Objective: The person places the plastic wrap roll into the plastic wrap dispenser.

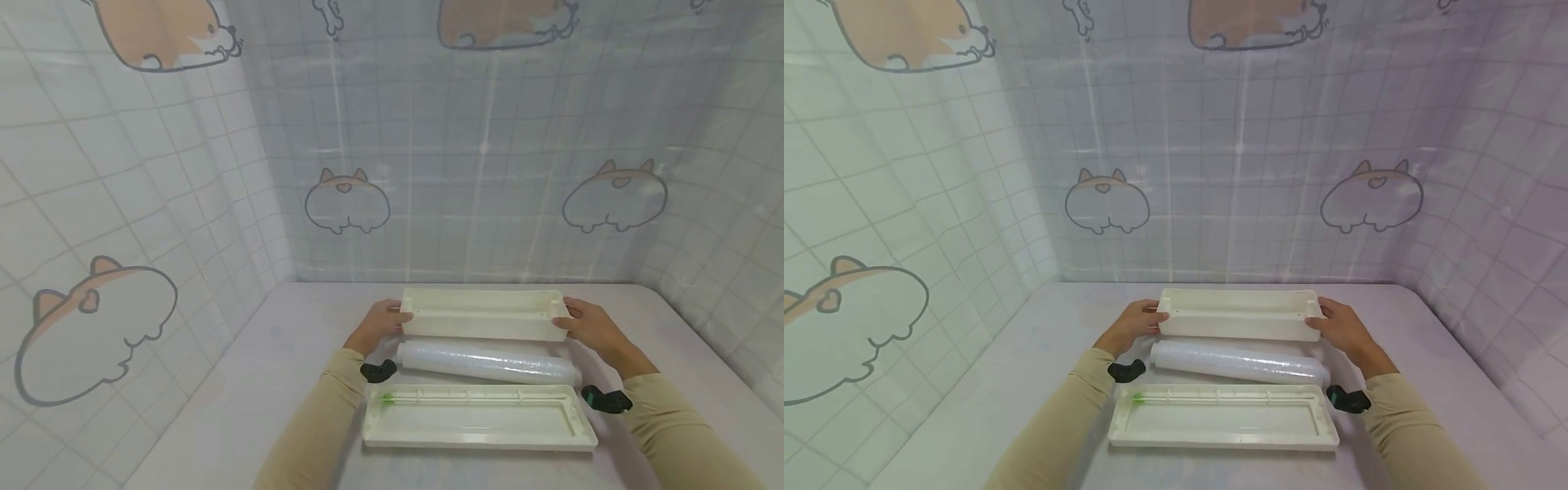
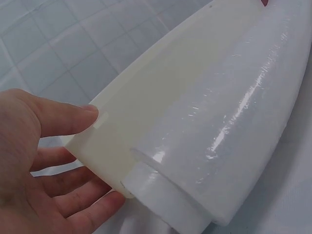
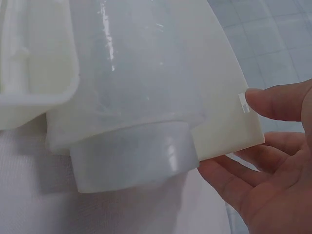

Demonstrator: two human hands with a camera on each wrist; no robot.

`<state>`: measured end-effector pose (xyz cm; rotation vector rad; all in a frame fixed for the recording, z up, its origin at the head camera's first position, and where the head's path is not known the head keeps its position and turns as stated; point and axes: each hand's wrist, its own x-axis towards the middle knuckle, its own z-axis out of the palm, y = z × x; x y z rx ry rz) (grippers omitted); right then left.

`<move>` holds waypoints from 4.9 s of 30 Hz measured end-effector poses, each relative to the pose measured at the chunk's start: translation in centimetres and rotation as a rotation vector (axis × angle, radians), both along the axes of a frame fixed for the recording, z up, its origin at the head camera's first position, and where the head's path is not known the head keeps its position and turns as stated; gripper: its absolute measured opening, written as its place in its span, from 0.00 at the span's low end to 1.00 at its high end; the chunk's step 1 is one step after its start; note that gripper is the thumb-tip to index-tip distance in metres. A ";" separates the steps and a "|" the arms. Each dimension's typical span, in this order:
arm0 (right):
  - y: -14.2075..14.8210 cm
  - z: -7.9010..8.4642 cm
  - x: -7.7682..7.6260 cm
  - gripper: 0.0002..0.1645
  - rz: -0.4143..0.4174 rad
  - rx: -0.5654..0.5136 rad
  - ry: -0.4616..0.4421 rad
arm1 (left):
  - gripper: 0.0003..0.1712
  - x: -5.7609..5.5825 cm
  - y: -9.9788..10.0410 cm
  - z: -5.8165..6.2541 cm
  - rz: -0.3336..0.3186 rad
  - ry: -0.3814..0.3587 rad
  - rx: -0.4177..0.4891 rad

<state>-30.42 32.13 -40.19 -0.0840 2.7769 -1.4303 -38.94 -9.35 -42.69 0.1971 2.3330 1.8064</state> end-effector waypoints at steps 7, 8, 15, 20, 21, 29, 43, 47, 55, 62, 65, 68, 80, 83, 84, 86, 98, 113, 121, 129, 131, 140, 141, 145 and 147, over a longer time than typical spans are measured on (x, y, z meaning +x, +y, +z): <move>0.2 -0.3 -0.2 0.45 -0.016 0.017 -0.002 | 0.31 0.0 0.1 0.1 -0.008 0.003 0.015; 0.3 -0.4 -0.2 0.45 -0.017 0.018 -0.006 | 0.32 0.0 0.2 0.1 -0.008 0.001 0.016; 0.2 -0.6 -0.4 0.46 -0.034 0.027 -0.039 | 0.32 0.1 0.2 0.2 -0.011 0.004 0.013; 0.1 -0.7 -0.2 0.45 -0.049 0.014 -0.045 | 0.32 0.0 0.1 0.1 -0.011 0.000 0.011; 0.1 -0.7 -0.2 0.45 -0.053 0.009 -0.046 | 0.32 0.0 0.1 0.1 -0.014 -0.002 0.014; 1.0 -1.4 0.7 0.46 -0.061 -0.030 -0.074 | 0.34 0.1 -0.4 0.3 -0.043 -0.006 -0.035; 2.1 -3.0 4.0 0.47 -0.057 -0.034 -0.095 | 0.35 0.4 -2.4 -1.2 -0.046 0.008 -0.035; 2.1 -3.4 4.6 0.47 -0.048 -0.038 -0.100 | 0.34 1.1 -2.9 -1.4 -0.068 0.001 -0.019; 2.1 -3.7 5.3 0.45 -0.033 -0.029 -0.075 | 0.30 1.7 -3.4 -1.7 -0.068 0.004 -0.012; 2.1 -3.9 5.8 0.44 -0.037 -0.021 -0.079 | 0.28 1.9 -4.0 -2.2 -0.127 0.041 -0.021; 2.2 -4.1 6.0 0.43 -0.043 -0.014 -0.086 | 0.28 2.0 -4.4 -2.4 -0.185 0.056 -0.024; 2.2 -4.3 6.2 0.43 -0.045 -0.009 -0.094 | 0.29 2.2 -4.5 -2.4 -0.239 0.062 -0.054; 2.4 -4.3 6.8 0.42 0.027 -0.012 -0.089 | 0.32 2.9 -5.2 -2.3 -0.338 0.048 -0.200; 2.5 -4.3 6.9 0.41 0.044 -0.031 -0.083 | 0.31 2.9 -5.5 -2.5 -0.353 0.054 -0.202; 2.5 -4.3 6.9 0.41 0.051 -0.039 -0.080 | 0.30 3.0 -5.6 -2.5 -0.358 0.058 -0.202; 2.5 -4.3 6.9 0.40 0.057 -0.040 -0.076 | 0.30 3.0 -5.7 -2.6 -0.372 0.068 -0.206; 2.3 -4.3 7.0 0.38 0.111 0.012 -0.099 | 0.33 3.1 -5.9 -3.2 -0.410 0.064 -0.202; 2.1 -5.0 7.0 0.39 0.142 -0.024 -0.059 | 0.35 3.0 -5.7 -3.4 -0.382 0.102 -0.267; 2.5 -5.2 7.0 0.41 0.127 -0.017 -0.087 | 0.35 2.7 -5.2 -3.2 -0.400 0.118 -0.286; 2.3 -5.4 6.8 0.40 0.146 -0.008 -0.061 | 0.34 2.4 -5.5 -3.2 -0.408 0.129 -0.306; 2.3 -5.5 6.8 0.40 0.146 -0.001 -0.054 | 0.34 2.4 -5.5 -3.2 -0.404 0.136 -0.314; 2.3 -5.6 6.7 0.40 0.118 0.011 -0.066 | 0.35 2.4 -5.2 -3.4 -0.411 0.146 -0.329; 2.3 -5.6 6.6 0.41 0.114 0.013 -0.072 | 0.35 2.4 -5.3 -3.4 -0.413 0.143 -0.327; 2.2 -5.7 6.6 0.41 0.110 0.008 -0.082 | 0.36 2.6 -5.3 -3.3 -0.408 0.132 -0.330; 2.2 -5.7 6.5 0.41 0.113 0.008 -0.073 | 0.36 2.8 -5.4 -3.3 -0.403 0.128 -0.327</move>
